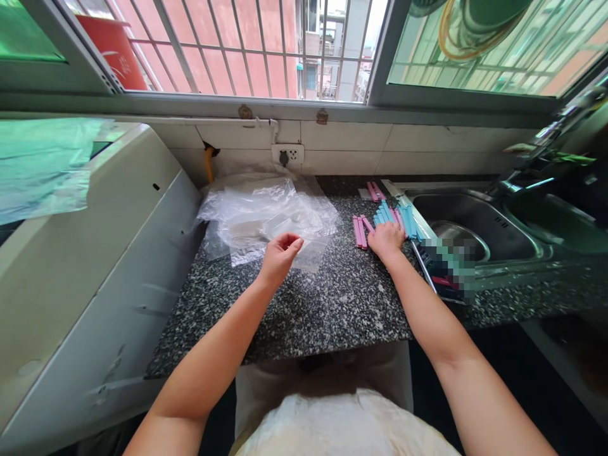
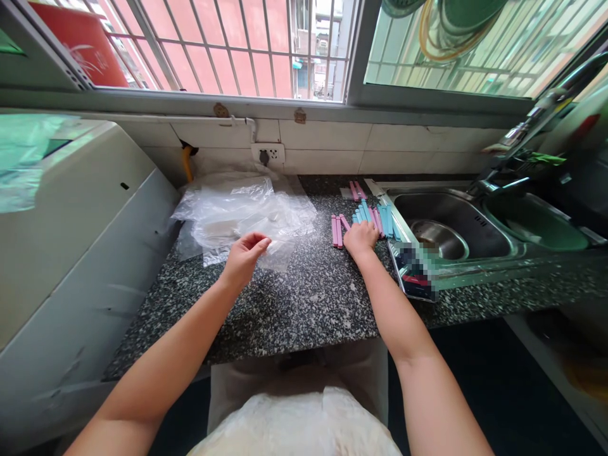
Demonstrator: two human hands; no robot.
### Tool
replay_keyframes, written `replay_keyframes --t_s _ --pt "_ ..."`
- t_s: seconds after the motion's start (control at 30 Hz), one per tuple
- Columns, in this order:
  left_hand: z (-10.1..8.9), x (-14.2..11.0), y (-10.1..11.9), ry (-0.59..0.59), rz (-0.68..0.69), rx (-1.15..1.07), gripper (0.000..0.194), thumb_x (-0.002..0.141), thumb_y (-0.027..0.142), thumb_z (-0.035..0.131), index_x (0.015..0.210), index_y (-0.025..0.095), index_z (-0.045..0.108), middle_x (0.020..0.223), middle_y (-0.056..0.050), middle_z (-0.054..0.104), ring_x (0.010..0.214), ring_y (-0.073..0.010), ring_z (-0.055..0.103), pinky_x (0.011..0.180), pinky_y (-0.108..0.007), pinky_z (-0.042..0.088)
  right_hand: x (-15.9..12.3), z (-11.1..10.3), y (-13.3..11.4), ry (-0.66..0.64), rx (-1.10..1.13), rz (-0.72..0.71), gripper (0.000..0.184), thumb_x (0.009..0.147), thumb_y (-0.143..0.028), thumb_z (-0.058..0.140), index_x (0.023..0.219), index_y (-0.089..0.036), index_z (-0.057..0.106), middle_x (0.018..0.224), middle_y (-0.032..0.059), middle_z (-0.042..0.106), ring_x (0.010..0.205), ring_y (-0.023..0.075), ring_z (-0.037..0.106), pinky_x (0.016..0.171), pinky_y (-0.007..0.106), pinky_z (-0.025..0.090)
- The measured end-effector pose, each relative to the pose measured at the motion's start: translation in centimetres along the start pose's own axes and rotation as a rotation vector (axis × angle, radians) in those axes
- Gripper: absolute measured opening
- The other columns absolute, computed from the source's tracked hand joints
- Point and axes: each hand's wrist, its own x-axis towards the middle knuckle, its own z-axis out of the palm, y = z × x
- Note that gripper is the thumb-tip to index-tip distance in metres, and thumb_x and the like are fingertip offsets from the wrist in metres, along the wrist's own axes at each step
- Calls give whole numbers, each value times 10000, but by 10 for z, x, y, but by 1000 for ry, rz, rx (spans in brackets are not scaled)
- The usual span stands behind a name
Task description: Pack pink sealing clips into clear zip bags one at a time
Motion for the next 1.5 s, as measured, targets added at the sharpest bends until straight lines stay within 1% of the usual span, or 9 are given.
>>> replay_keyframes --t_s 0.2,0.37,0.73,0.87,1.03,1.1,1.23,1.4,1.5 --pt "-1 0 1 -6 0 8 238 562 353 689 613 151 574 553 36 507 525 -77 403 526 -218 319 3 -1 5 72 57 16 295 789 -251 458 912 -59 645 865 205 656 865 307 583 740 435 415" --pt "-1 0 0 -19 -8 27 237 562 358 682 614 156 570 563 34 511 529 -82 414 541 -228 329 2 -5 3 66 278 33 285 821 -304 435 915 -109 620 761 166 658 712 279 608 655 388 420" --pt "-2 2 -5 -42 -9 68 206 603 345 640 615 155 559 563 39 498 542 -84 409 556 -231 325 -36 -24 -31 244 1002 -348 241 842 -366 456 958 -186 565 886 66 657 763 185 608 701 321 488" --pt "-1 2 -8 -56 8 68 199 627 339 629 629 158 548 560 44 478 545 -87 403 555 -233 318 -59 -31 -51 201 1135 -402 217 862 -362 453 971 -203 553 865 48 652 718 156 616 675 303 512" --pt "-1 1 -10 -102 24 53 220 659 365 630 652 158 553 575 40 474 543 -85 384 541 -230 304 -72 -34 -66 126 1209 -463 170 861 -334 472 930 -206 559 1107 102 612 1036 201 581 788 347 525" --pt "0 1 -10 -117 37 36 241 661 387 639 664 159 562 589 35 488 553 -87 391 550 -231 314 -74 -32 -68 91 1228 -445 162 851 -333 491 910 -203 567 1134 110 605 1063 213 573 782 358 531" --pt "2 -2 -8 -137 53 11 290 658 442 653 678 162 577 598 29 501 576 -97 414 570 -236 337 -75 -28 -69 45 1282 -415 156 839 -328 513 893 -197 578 1097 103 625 1004 204 599 764 337 532" --pt "4 -4 -8 -135 57 -1 322 644 469 668 675 163 571 582 35 491 569 -97 407 560 -235 331 -74 -24 -69 -17 1328 -403 177 829 -346 525 893 -194 588 844 41 635 738 150 614 675 293 529" --pt "3 -3 -10 -135 47 -7 329 629 466 680 657 162 559 563 42 474 551 -90 390 549 -230 321 -74 -24 -69 -4 1341 -409 165 822 -336 535 881 -191 586 818 32 613 724 143 601 671 286 525"
